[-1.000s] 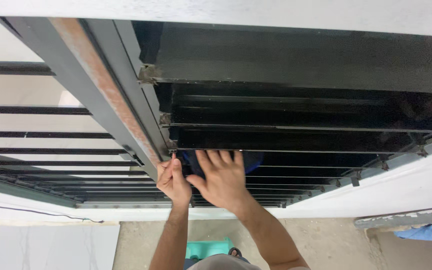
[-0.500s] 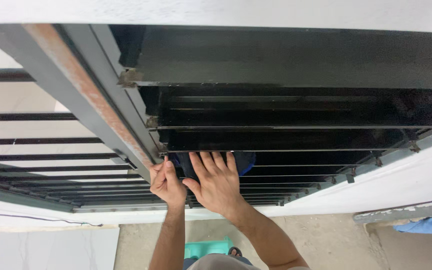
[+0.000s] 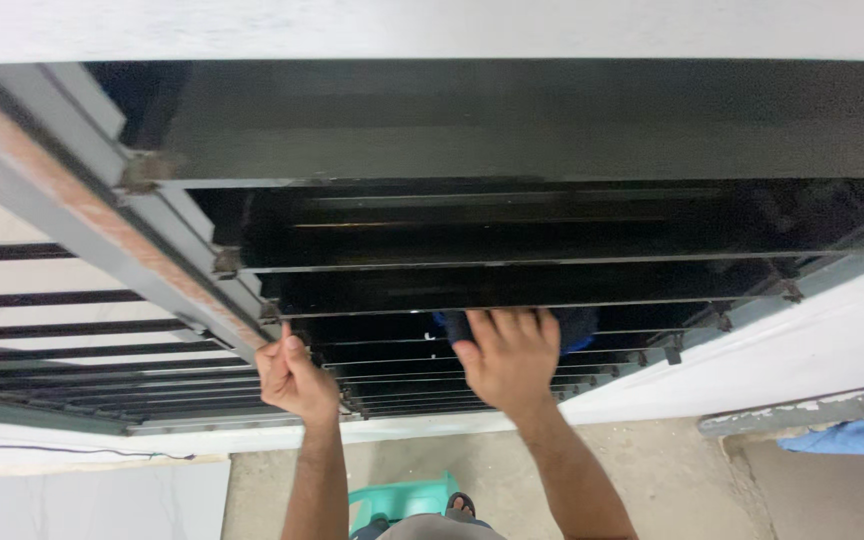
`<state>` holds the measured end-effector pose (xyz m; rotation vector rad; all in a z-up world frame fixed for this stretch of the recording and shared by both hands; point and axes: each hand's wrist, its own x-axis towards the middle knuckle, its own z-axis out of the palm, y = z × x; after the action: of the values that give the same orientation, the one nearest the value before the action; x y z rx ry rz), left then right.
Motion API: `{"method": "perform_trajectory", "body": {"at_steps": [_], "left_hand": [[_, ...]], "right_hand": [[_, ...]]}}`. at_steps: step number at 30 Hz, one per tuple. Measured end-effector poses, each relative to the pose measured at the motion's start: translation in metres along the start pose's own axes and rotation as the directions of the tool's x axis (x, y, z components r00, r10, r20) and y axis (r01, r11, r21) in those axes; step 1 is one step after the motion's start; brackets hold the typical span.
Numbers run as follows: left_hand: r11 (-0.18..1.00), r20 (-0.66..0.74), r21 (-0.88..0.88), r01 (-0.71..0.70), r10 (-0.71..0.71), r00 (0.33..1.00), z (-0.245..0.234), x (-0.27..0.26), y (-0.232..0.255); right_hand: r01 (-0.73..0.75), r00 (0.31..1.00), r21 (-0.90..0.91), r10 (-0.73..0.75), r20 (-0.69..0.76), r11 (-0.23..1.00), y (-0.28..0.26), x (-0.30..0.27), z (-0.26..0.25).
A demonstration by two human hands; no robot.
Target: The person cleans a window grille by holding a cloth and wiping down the horizontal metal slats by hand.
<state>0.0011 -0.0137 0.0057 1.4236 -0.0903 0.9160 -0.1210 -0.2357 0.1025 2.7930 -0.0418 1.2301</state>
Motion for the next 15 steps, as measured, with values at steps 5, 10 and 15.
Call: {"method": "perform_trajectory", "body": {"at_steps": [5,10,15], "left_hand": [[0.999,-0.014,-0.034,0.034,-0.034,0.999,0.001,-0.003,0.000],[0.999,0.003,-0.044,0.023,-0.022,1.000,0.002,-0.006,0.006],[0.998,0.014,-0.059,0.012,-0.011,1.000,0.003,-0.002,0.012]], "right_hand": [[-0.124,0.992,-0.073,0.123,-0.016,0.990,0.063,-0.032,-0.003],[-0.242,0.969,-0.220,0.246,-0.011,0.945,0.119,-0.051,-0.023],[-0.294,0.956,-0.188,0.292,-0.041,0.937,0.121,-0.050,-0.029]]}}
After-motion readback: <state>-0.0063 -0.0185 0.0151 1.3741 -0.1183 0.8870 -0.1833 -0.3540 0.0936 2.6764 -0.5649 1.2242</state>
